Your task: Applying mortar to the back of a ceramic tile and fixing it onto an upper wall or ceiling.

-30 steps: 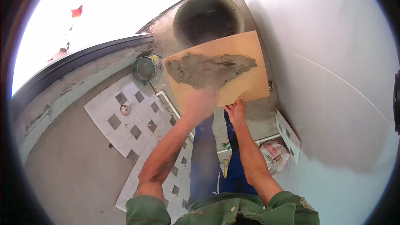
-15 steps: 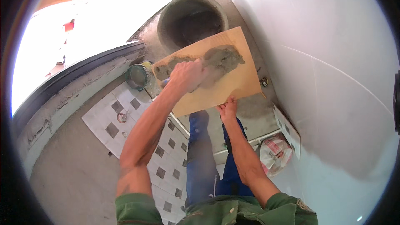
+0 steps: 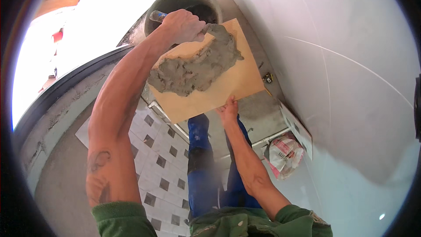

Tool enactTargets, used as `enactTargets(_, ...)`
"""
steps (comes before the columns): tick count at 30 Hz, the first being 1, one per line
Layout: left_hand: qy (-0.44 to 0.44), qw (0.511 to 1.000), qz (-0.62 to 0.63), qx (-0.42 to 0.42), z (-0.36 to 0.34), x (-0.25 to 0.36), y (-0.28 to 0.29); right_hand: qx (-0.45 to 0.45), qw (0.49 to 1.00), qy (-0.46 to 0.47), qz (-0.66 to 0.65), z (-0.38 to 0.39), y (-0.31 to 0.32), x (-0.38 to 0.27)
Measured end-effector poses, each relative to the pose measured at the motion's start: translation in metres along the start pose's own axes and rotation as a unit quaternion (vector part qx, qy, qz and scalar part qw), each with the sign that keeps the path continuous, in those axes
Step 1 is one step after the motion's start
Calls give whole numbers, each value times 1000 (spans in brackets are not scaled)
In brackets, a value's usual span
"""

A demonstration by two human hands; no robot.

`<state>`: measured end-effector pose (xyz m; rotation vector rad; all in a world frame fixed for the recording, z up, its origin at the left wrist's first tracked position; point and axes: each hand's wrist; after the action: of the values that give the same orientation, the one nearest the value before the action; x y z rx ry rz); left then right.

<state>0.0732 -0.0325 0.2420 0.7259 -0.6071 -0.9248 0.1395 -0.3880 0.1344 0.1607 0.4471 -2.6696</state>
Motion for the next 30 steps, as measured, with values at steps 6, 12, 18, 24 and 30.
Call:
enactTargets(6, 57, 996, 57, -32, -4, 9, 5, 3, 1000, 12, -7, -3, 3, 4)
enactTargets(12, 127, 965, 222, -61, 24, 24, 3, -3, 1000, 6, -11, -2, 3, 2)
enactTargets(18, 154, 957, 244, -23, 19, 29, 1, 8, 1000, 3, 8, 2, -2, 0)
enactTargets(24, 39, 969, 236, -56, -1, 15, -2, 7, 1000, 4, -11, 2, -4, -1)
enactTargets(30, 109, 877, 443, -151, 57, 39, -30, 9, 1000, -7, -7, 5, -7, -4)
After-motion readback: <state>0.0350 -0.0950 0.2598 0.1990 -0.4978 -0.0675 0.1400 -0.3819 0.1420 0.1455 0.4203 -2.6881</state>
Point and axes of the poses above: each hand's wrist, its own z-axis away from the middle knuckle, its own y-axis out of the back of the hand, x = y × z, and after that the axes turned 8 degrees about -x, right-handed
